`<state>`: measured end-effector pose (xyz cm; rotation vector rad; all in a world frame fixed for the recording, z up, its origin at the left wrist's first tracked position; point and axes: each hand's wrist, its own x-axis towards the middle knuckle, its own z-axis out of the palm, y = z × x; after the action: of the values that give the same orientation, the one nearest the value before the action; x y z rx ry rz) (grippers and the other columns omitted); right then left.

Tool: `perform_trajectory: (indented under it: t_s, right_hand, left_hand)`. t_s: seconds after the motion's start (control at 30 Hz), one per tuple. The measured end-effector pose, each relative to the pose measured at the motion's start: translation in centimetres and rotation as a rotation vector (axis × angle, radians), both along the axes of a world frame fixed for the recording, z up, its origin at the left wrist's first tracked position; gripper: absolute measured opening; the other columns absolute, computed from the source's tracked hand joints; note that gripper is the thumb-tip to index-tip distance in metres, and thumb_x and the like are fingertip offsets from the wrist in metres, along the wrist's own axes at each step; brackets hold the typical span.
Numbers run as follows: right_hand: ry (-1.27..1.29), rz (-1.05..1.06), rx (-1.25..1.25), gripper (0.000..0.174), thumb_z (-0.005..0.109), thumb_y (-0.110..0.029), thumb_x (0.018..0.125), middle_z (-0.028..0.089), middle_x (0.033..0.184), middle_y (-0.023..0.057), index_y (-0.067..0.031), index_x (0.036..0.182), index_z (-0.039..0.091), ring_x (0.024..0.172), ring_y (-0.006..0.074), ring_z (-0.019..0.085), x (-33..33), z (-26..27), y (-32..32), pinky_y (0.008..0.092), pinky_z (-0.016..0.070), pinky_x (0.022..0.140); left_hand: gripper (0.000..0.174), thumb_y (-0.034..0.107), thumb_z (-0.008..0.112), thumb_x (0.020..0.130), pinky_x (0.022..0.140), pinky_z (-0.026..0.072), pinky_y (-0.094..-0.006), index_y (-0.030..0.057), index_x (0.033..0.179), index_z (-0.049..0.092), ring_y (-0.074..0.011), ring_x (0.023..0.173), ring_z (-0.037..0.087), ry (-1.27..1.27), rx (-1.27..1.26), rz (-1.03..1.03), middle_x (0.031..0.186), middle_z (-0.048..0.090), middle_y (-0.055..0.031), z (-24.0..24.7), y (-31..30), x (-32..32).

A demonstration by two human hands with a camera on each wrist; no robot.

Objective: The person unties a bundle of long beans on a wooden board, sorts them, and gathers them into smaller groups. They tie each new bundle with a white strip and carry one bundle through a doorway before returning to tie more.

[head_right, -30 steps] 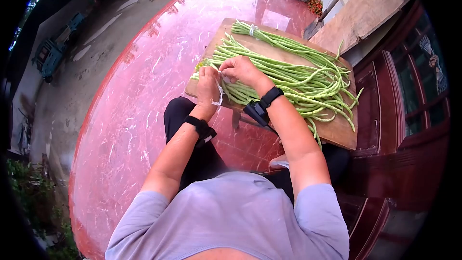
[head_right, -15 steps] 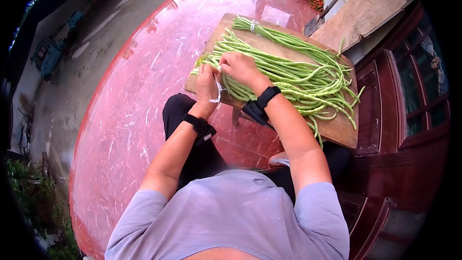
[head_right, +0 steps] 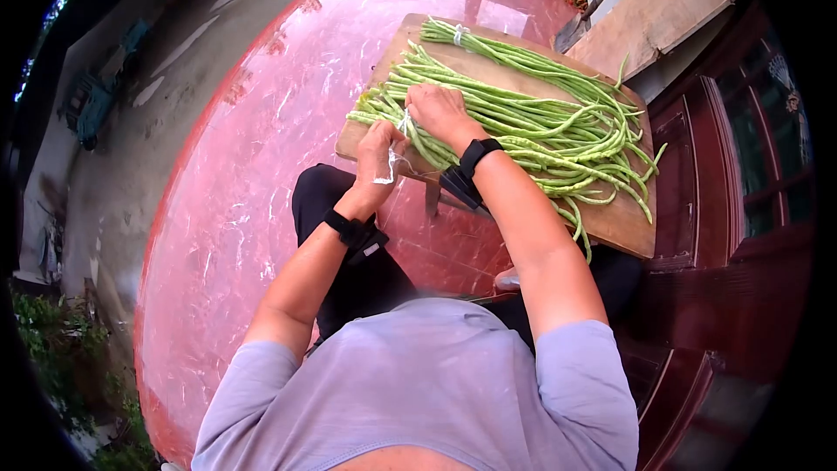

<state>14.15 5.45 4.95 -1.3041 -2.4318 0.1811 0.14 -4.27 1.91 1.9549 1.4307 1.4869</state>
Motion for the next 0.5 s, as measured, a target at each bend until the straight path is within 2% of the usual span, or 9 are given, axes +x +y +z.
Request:
perform_trajectory:
  t_s: [0.1,0.2,0.23,0.27,0.33,0.4,0.43,0.47,0.5]
  right_hand:
    - [-0.001,-0.025,0.023,0.01,0.056,-0.019,0.085,0.066,0.091,0.0085,-0.0143,0.087,0.065,0.086,0.0312,0.065,-0.1,-1.2,0.2,0.0439,0.0491,0.073]
    - [-0.041,-0.056,0.028,0.011,0.055,-0.02,0.086,0.066,0.092,0.0082,-0.015,0.088,0.065,0.087,0.031,0.064,-0.5,-1.2,0.2,0.0441,0.0491,0.073]
    - [-0.049,-0.073,-0.01,0.01,0.057,-0.02,0.087,0.066,0.09,0.0083,-0.0149,0.091,0.064,0.089,0.0311,0.064,-0.5,-0.8,-0.1,0.0445,0.049,0.075]
    - [-0.004,-0.073,-0.034,0.011,0.058,-0.02,0.087,0.066,0.092,0.0084,-0.0146,0.094,0.064,0.09,0.0313,0.063,0.0,-0.3,-0.4,0.0445,0.0489,0.076]
    - [0.078,-0.064,-0.085,0.014,0.059,-0.021,0.087,0.065,0.096,0.0087,-0.014,0.099,0.063,0.093,0.0315,0.063,1.4,1.2,-1.9,0.0446,0.0487,0.078]
    - [0.138,-0.079,-0.025,0.025,0.061,-0.023,0.088,0.061,0.107,0.0129,-0.0099,0.11,0.059,0.098,0.0336,0.06,4.0,2.5,-4.0,0.0432,0.0477,0.083]
    - [0.168,-0.066,0.01,0.025,0.062,-0.023,0.087,0.061,0.106,0.0133,-0.0088,0.108,0.059,0.099,0.0338,0.059,5.4,2.8,-5.0,0.0442,0.0469,0.083]
    - [0.197,-0.055,0.042,0.026,0.064,-0.023,0.086,0.061,0.105,0.0138,-0.0078,0.106,0.058,0.1,0.0339,0.059,6.7,3.1,-6.2,0.0452,0.0462,0.084]
    - [0.157,-0.056,0.045,0.03,0.065,-0.025,0.086,0.06,0.106,0.0139,-0.0074,0.109,0.057,0.101,0.0331,0.057,7.6,3.8,-7.9,0.0447,0.0443,0.087]
  left_hand:
    - [0.015,-0.006,0.064,0.075,0.068,0.044,-0.0378,0.0005,0.082,0.051,-0.0327,0.075,0.053,0.069,-0.012,-0.037,0.078,0.051,-0.0158,-0.9,0.8,0.0]
    - [0.015,-0.005,0.062,0.076,0.069,0.0453,-0.0381,0.0007,0.087,0.054,-0.0337,0.077,0.055,0.18,-0.047,-0.167,0.081,0.054,-0.0173,0.0,0.9,-0.7]
    - [0.022,-0.003,0.059,0.076,0.073,0.0472,-0.0394,0.003,0.097,0.059,-0.0351,0.082,0.058,0.225,-0.019,-0.222,0.086,0.057,-0.0181,-0.4,1.3,-0.8]
    - [0.026,-0.003,0.058,0.077,0.074,0.0477,-0.0402,0.0043,0.101,0.06,-0.0356,0.085,0.058,0.329,-0.09,-0.273,0.089,0.059,-0.018,-0.8,1.6,-1.5]
    - [0.034,-0.003,0.057,0.078,0.076,0.0488,-0.0417,0.0069,0.11,0.062,-0.0364,0.091,0.06,0.528,-0.238,-0.359,0.093,0.061,-0.0177,1.0,-0.1,-3.2]
    - [0.037,-0.003,0.054,0.079,0.078,0.0494,-0.0424,0.0086,0.114,0.061,-0.0363,0.096,0.06,0.738,-0.235,-0.34,0.098,0.062,-0.0164,5.4,-3.5,-4.7]
    - [0.039,-0.003,0.053,0.08,0.078,0.0496,-0.0428,0.0094,0.117,0.061,-0.0363,0.098,0.06,0.844,-0.238,-0.332,0.101,0.062,-0.0158,7.8,-4.9,-5.3]
    - [0.045,-0.002,0.051,0.081,0.08,0.0498,-0.0439,0.0103,0.123,0.058,-0.0353,0.101,0.06,1.004,-0.349,-0.288,0.108,0.062,-0.0144,9.8,-5.0,-5.6]
    - [0.048,-0.003,0.05,0.081,0.083,0.0491,-0.0431,0.0108,0.126,0.057,-0.0346,0.104,0.06,0.985,-0.328,-0.235,0.111,0.061,-0.0142,10.0,-4.6,-6.1]
